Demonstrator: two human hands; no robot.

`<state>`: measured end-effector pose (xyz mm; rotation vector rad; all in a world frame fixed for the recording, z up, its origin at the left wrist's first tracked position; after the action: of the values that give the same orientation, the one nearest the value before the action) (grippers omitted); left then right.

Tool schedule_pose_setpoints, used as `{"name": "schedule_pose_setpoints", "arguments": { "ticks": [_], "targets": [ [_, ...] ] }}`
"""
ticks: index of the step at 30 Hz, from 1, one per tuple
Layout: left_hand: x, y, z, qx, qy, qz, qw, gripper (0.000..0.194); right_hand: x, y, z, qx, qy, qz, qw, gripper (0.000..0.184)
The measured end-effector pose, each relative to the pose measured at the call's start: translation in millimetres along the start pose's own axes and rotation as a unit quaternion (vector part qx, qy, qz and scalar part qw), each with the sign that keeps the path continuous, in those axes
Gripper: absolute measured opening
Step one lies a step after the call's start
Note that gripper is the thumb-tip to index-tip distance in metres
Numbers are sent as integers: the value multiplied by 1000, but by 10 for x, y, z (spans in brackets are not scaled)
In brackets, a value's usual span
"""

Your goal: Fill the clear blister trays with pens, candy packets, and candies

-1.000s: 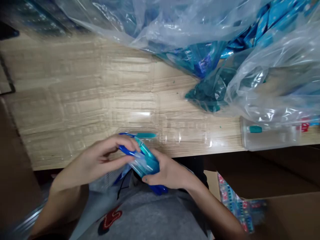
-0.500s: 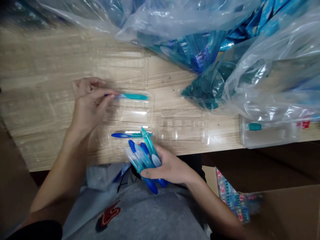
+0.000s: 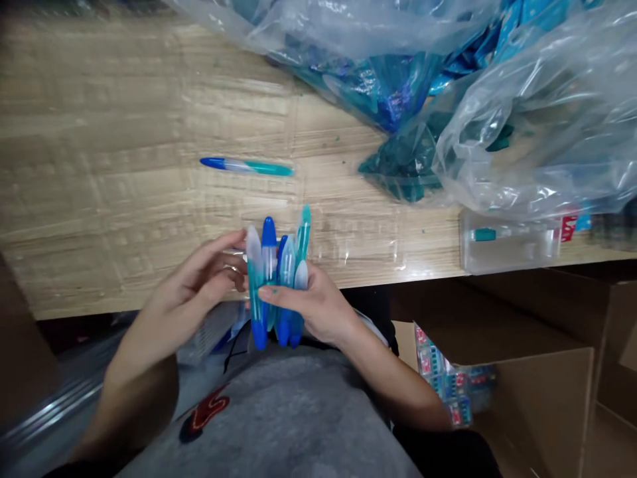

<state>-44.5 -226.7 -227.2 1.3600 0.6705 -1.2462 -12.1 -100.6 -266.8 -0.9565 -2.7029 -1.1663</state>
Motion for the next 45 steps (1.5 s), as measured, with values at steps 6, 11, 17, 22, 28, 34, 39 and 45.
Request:
{"name": "schedule_pose_setpoints", "arguments": {
  "ticks": [6, 11, 17, 22, 28, 34, 39, 45],
  "targets": [
    [-20, 172, -56, -37, -3, -6, 999, 41, 32, -30, -57, -37, 6, 48, 998, 41],
    [-238, 280, -20, -31, -141, -68, 987, 61, 68, -37, -78, -53, -10, 65, 996, 41],
    [-318, 248, -7, -34, -212, -109, 971, 41, 127, -59, -40, -82, -23, 98, 991, 33],
    [-277, -154, 244, -32, -185, -118, 975, 26, 215, -38, 29, -78, -62, 88, 991, 29],
    [-404, -1310, 874, -145, -270, -238, 922, 18, 290, -6, 194, -96, -82, 55, 991, 30],
    [-261, -2143, 1011, -168, -378, -201, 888, 20, 292, -20, 202, -80, -81, 45, 992, 29],
    [-243, -2315, 971, -143, -406, -127, 893, 21, 298, -49, 225, -69, -76, 56, 993, 28],
    [-383, -1817, 934, -180, -351, -149, 907, 35, 297, -42, 151, -66, -73, 64, 993, 30]
  ]
}}
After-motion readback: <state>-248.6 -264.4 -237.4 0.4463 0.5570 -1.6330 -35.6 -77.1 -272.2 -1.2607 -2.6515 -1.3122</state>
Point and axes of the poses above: each hand's wrist, its own y-axis away from the middle knuckle, its own z-axis out of the back of the hand, x = y × z, the point moved 8 cm from there along -y, towards the middle knuckle, and after that the axes turned 4 degrees about -y, right-handed, at the moved point
